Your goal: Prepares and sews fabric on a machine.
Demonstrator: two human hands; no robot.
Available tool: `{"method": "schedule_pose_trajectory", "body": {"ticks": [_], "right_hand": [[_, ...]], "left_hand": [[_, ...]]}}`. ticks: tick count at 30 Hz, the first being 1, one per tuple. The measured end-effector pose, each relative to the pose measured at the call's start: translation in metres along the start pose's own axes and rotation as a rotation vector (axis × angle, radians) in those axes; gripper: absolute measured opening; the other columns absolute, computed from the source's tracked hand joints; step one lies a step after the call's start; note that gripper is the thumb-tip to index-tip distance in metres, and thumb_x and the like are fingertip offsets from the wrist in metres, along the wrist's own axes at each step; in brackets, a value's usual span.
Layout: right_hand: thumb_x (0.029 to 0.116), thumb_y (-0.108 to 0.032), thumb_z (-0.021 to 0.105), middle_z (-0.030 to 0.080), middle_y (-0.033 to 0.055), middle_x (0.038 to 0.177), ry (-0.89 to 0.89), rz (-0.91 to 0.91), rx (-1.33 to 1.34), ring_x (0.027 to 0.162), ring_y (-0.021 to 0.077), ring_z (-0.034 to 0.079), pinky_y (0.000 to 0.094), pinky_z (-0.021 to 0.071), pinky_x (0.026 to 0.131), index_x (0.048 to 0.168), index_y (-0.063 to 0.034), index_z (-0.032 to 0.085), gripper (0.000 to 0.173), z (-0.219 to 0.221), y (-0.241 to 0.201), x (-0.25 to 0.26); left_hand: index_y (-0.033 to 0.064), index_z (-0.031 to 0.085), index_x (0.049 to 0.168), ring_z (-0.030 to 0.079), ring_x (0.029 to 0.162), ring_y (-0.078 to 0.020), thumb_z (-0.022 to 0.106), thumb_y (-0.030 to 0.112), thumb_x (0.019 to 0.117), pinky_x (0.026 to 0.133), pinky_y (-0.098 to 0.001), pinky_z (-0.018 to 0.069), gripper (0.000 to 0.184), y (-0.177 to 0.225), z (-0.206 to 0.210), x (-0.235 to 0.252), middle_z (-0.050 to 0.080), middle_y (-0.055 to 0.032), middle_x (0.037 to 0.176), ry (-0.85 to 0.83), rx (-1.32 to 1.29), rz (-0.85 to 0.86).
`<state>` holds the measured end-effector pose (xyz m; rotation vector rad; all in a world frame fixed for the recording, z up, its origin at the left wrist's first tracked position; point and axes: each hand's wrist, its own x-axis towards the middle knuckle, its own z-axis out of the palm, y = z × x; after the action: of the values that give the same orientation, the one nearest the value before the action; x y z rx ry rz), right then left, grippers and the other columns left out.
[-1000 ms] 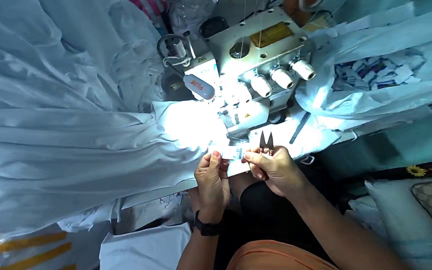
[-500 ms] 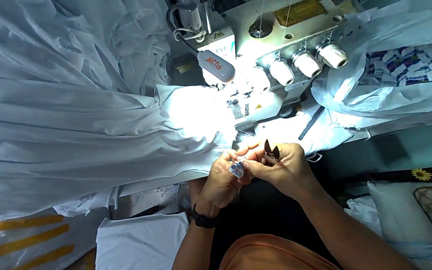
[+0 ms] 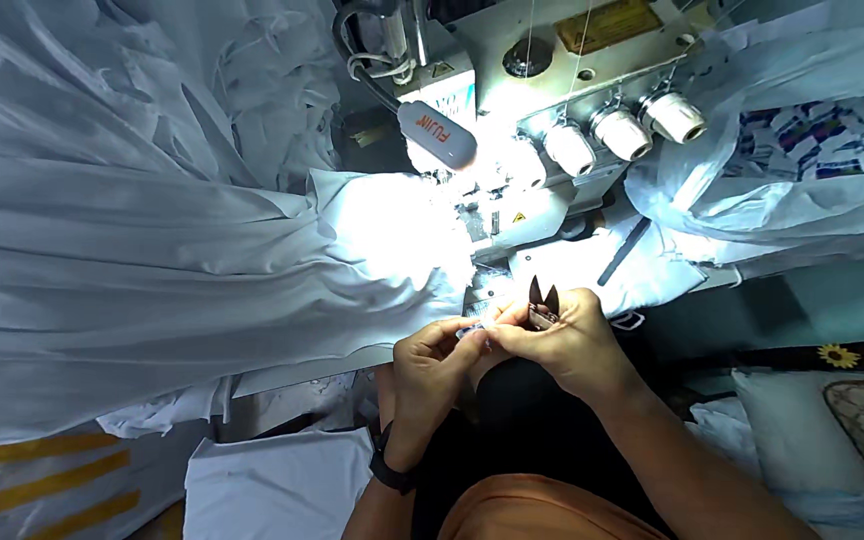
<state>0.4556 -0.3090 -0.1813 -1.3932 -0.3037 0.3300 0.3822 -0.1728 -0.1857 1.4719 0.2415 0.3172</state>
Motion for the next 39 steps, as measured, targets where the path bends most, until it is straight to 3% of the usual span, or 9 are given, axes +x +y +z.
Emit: {"method": "schedule_pose_trajectory", "body": {"ticks": [6, 12, 18, 22, 25, 28, 30, 34, 39], "right_hand": [[0.0776, 0.004, 0.073, 0.069, -0.0047, 0.068, 0.023, 0.096, 0.092, 0.055, -0.0011, 0.059, 0.0141, 0.0494, 0.052, 0.074, -0.011, 0.071, 0.016, 0.0, 0.004, 0.005], [0.0928, -0.003, 0.061, 0.067, -0.0035, 0.067, -0.114, 0.358, 0.181, 0.047, -0.0033, 0.05, 0.0111, 0.0397, 0.045, 0.079, -0.0103, 0.068, 0.017, -0.015, 0.0, 0.013], [0.0851, 0.001, 0.069, 0.062, -0.0091, 0.059, -0.048, 0.26, 0.136, 0.047, -0.0042, 0.051, 0.0119, 0.0421, 0.046, 0.072, -0.0145, 0.066, 0.021, 0.005, 0.001, 0.014], [0.087, -0.004, 0.069, 0.065, -0.012, 0.067, -0.089, 0.033, 0.1, 0.054, -0.0068, 0.054, 0.0108, 0.0444, 0.051, 0.077, -0.0149, 0.069, 0.015, 0.003, 0.006, 0.021], [0.089, -0.006, 0.07, 0.067, -0.0037, 0.082, -0.001, -0.406, -0.249, 0.069, -0.0081, 0.054, 0.0065, 0.0457, 0.064, 0.09, -0.002, 0.072, 0.005, -0.008, 0.02, 0.043], [0.0913, -0.009, 0.069, 0.069, 0.0143, 0.09, 0.039, -0.768, -0.722, 0.074, 0.0144, 0.063, 0.0233, 0.0531, 0.068, 0.101, -0.0007, 0.077, 0.015, -0.023, 0.043, 0.071], [0.0938, -0.011, 0.066, 0.067, 0.0186, 0.091, -0.004, -0.925, -0.817, 0.066, 0.0209, 0.061, 0.0286, 0.0512, 0.059, 0.104, -0.0066, 0.079, 0.017, -0.025, 0.053, 0.084], [0.0996, -0.014, 0.062, 0.067, 0.0156, 0.095, -0.082, -1.01, -0.786, 0.07, 0.0169, 0.058, 0.0238, 0.0476, 0.064, 0.105, -0.0138, 0.077, 0.016, -0.021, 0.059, 0.084], [0.1024, -0.013, 0.058, 0.067, 0.013, 0.098, -0.015, -1.056, -0.742, 0.081, 0.016, 0.059, 0.0211, 0.0478, 0.074, 0.101, -0.0117, 0.071, 0.013, -0.016, 0.062, 0.076]], "left_hand": [[-0.0013, 0.073, 0.089, 0.069, 0.065, -0.0024, 0.063, -0.007, 0.0921, 0.063, -0.0195, 0.0606, 0.012, -0.002, 0.0, 0.004, 0.073, 0.0031, 0.074, 0.053, -0.028, -0.077], [-0.0008, 0.073, 0.088, 0.07, 0.063, -0.0043, 0.061, -0.007, 0.093, 0.062, -0.0205, 0.0606, 0.015, -0.001, -0.005, 0.009, 0.073, 0.0009, 0.072, 0.074, -0.057, -0.146], [-0.0014, 0.071, 0.092, 0.069, 0.066, -0.0024, 0.064, -0.004, 0.0925, 0.064, -0.0198, 0.0608, 0.007, 0.004, -0.011, 0.015, 0.072, 0.0033, 0.077, -0.011, 0.075, -0.048], [-0.0004, 0.068, 0.094, 0.068, 0.068, 0.0005, 0.063, 0.002, 0.0953, 0.065, -0.018, 0.0596, 0.005, 0.02, -0.023, 0.025, 0.07, 0.0048, 0.078, -0.097, 0.234, 0.077], [0.0033, 0.07, 0.092, 0.066, 0.083, 0.0044, 0.064, 0.01, 0.0966, 0.078, -0.0159, 0.0567, 0.011, 0.041, -0.037, 0.042, 0.071, 0.0072, 0.086, -0.09, 0.387, 0.25], [0.0095, 0.074, 0.085, 0.06, 0.106, 0.0014, 0.068, 0.02, 0.0938, 0.092, -0.0168, 0.0511, 0.015, 0.057, -0.043, 0.06, 0.067, 0.0043, 0.107, -0.058, 0.578, 0.31], [0.0112, 0.073, 0.08, 0.057, 0.115, -0.0068, 0.07, 0.02, 0.0899, 0.098, -0.0274, 0.0472, 0.014, 0.055, -0.036, 0.072, 0.065, -0.0004, 0.114, -0.049, 0.699, 0.278], [0.0104, 0.076, 0.08, 0.058, 0.119, -0.0229, 0.072, 0.021, 0.0874, 0.106, -0.0534, 0.0368, 0.014, 0.028, -0.025, 0.098, 0.069, -0.0069, 0.108, -0.07, 0.873, 0.268], [0.0094, 0.074, 0.076, 0.06, 0.118, -0.0257, 0.072, 0.019, 0.0846, 0.102, -0.0571, 0.035, 0.013, 0.021, -0.024, 0.104, 0.071, -0.0076, 0.102, -0.053, 0.994, 0.313]]}}
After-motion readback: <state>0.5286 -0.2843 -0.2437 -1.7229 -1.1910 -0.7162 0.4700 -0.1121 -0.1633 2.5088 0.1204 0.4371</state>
